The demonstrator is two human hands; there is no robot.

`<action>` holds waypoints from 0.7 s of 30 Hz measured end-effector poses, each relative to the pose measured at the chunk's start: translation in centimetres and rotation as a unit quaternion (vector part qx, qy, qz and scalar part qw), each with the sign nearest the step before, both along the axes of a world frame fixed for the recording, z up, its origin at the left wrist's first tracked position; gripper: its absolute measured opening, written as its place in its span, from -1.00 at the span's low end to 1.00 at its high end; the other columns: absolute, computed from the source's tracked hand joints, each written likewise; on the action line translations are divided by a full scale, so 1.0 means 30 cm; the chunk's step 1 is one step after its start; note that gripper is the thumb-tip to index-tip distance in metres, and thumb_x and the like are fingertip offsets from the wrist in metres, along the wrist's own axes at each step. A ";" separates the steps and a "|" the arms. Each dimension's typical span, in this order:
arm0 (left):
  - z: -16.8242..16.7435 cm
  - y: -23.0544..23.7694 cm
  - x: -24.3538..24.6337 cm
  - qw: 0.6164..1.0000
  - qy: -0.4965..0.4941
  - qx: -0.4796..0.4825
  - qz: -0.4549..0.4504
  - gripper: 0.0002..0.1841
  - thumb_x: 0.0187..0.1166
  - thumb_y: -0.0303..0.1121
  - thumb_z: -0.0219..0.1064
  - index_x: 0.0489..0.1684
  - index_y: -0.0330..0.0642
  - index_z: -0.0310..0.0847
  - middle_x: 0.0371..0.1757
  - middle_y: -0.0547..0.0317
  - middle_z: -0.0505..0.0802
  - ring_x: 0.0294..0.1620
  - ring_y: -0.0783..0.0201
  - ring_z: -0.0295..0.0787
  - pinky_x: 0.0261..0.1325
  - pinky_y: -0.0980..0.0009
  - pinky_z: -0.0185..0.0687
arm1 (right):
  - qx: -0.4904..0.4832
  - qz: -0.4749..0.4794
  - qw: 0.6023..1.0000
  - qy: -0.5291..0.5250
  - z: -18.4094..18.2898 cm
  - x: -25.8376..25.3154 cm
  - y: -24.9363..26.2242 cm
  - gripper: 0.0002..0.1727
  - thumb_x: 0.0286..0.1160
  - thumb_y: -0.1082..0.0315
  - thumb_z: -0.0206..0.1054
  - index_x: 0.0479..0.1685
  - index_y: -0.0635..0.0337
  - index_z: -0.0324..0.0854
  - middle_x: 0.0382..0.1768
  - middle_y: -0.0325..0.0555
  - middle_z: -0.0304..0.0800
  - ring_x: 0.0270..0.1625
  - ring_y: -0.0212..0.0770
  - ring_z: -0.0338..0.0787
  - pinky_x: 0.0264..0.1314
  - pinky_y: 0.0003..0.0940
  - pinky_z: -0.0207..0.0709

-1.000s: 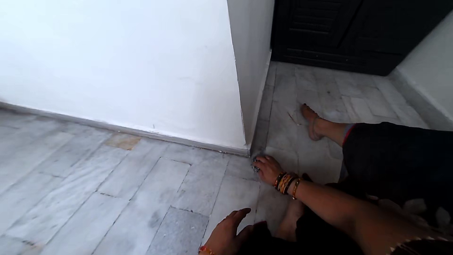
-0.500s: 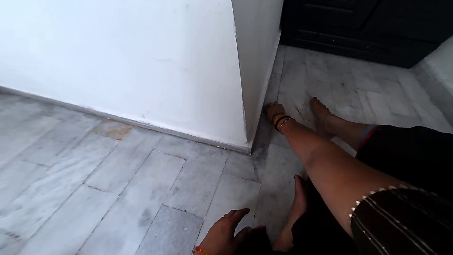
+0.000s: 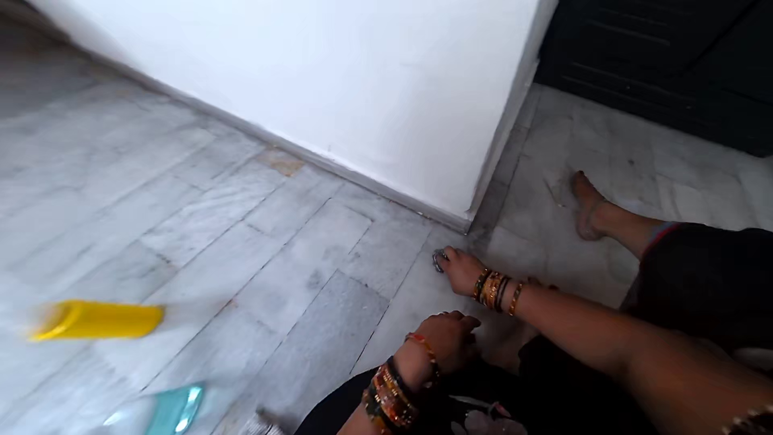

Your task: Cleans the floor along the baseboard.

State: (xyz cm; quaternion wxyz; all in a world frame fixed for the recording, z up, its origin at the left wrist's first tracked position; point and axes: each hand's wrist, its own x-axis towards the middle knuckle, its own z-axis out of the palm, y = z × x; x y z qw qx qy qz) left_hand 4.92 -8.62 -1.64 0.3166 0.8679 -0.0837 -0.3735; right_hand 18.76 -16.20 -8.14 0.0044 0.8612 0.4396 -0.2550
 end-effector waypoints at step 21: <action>0.042 0.251 0.006 0.985 -0.064 -0.039 0.157 -0.47 0.79 -0.07 0.20 0.62 -0.20 0.47 0.50 -0.30 0.66 0.54 -0.26 0.58 0.54 -0.33 0.37 | 0.122 0.040 0.992 0.003 -0.045 -0.024 -0.092 -0.66 0.51 0.28 0.44 0.18 0.26 0.78 0.16 0.35 0.73 0.16 0.32 0.80 0.14 0.26 0.68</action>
